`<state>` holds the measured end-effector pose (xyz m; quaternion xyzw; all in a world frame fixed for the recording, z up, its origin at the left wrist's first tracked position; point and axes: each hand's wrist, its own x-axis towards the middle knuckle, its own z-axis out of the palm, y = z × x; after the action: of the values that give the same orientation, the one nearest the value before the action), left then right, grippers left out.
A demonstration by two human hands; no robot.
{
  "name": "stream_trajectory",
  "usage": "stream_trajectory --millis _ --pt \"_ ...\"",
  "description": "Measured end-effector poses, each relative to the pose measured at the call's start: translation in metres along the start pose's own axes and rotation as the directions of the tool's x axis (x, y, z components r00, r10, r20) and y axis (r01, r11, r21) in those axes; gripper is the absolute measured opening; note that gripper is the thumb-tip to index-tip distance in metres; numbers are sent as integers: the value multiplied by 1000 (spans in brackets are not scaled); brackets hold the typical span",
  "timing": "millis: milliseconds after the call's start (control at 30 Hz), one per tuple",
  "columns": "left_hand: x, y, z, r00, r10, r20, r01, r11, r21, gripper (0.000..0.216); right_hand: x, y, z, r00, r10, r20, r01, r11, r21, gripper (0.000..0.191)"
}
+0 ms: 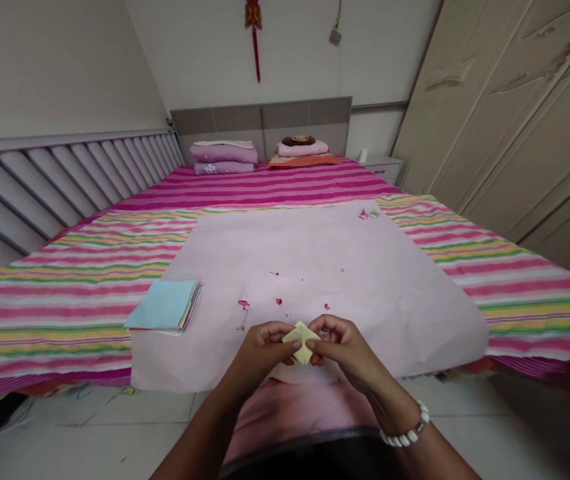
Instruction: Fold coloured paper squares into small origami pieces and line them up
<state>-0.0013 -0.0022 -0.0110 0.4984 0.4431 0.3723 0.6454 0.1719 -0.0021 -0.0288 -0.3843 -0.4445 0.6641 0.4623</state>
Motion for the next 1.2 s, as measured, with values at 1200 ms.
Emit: stream_trajectory --millis 1200 --pt "0 -8 11 977 92 -192 -93 996 2 57 -1 -2 5 986 -134 -98 131 991 -31 36"
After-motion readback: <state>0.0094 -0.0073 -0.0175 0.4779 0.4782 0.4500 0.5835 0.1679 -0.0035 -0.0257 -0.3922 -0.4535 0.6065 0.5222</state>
